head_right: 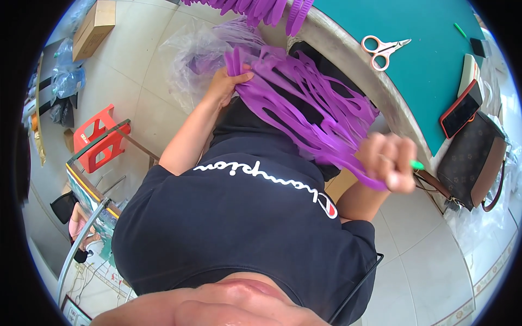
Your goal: Manually assembling and tying purple fringe fabric strips onto a toy base using a hook tool.
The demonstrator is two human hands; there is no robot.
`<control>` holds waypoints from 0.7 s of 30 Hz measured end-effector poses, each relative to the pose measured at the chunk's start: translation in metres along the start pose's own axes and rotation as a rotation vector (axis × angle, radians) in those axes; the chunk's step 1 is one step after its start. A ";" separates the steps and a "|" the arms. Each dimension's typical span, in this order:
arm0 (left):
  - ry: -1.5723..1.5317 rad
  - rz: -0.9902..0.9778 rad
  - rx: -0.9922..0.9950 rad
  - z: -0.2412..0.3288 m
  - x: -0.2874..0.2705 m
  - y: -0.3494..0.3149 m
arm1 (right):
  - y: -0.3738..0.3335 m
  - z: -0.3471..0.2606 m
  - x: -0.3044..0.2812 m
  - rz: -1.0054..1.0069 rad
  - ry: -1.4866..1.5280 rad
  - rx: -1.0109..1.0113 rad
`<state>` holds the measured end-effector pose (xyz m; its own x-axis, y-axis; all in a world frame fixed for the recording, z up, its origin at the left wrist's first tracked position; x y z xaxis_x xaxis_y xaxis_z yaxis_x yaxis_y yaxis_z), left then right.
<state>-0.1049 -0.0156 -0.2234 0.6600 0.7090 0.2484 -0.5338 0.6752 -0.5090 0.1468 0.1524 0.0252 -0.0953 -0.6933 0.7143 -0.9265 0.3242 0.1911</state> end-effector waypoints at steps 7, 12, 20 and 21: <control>-0.415 -0.085 -0.290 -0.030 -0.005 -0.011 | -0.023 -0.069 0.041 -1.034 0.225 -0.325; -0.608 -0.160 -0.438 -0.007 0.017 -0.027 | 0.018 -0.033 0.020 -0.512 0.217 -0.257; -0.625 -0.260 -0.186 0.057 0.037 -0.055 | 0.079 0.059 0.007 0.401 -1.692 -0.023; -0.526 -0.234 -0.095 0.074 0.041 -0.057 | 0.074 0.061 0.004 0.478 -1.335 0.024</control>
<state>-0.0868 -0.0104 -0.1227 0.3901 0.5651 0.7270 -0.3395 0.8222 -0.4569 0.0556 0.1340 0.0013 -0.6515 -0.6036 -0.4596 -0.7118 0.6960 0.0951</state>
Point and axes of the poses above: each hand's wrist, its own y-axis towards the middle knuckle, its own x-axis out of the palm, z = x × y, the point moved 7 cm from there along y, towards the middle knuckle, and after that the axes turned 10 degrees about x, right-handed, at the moved point
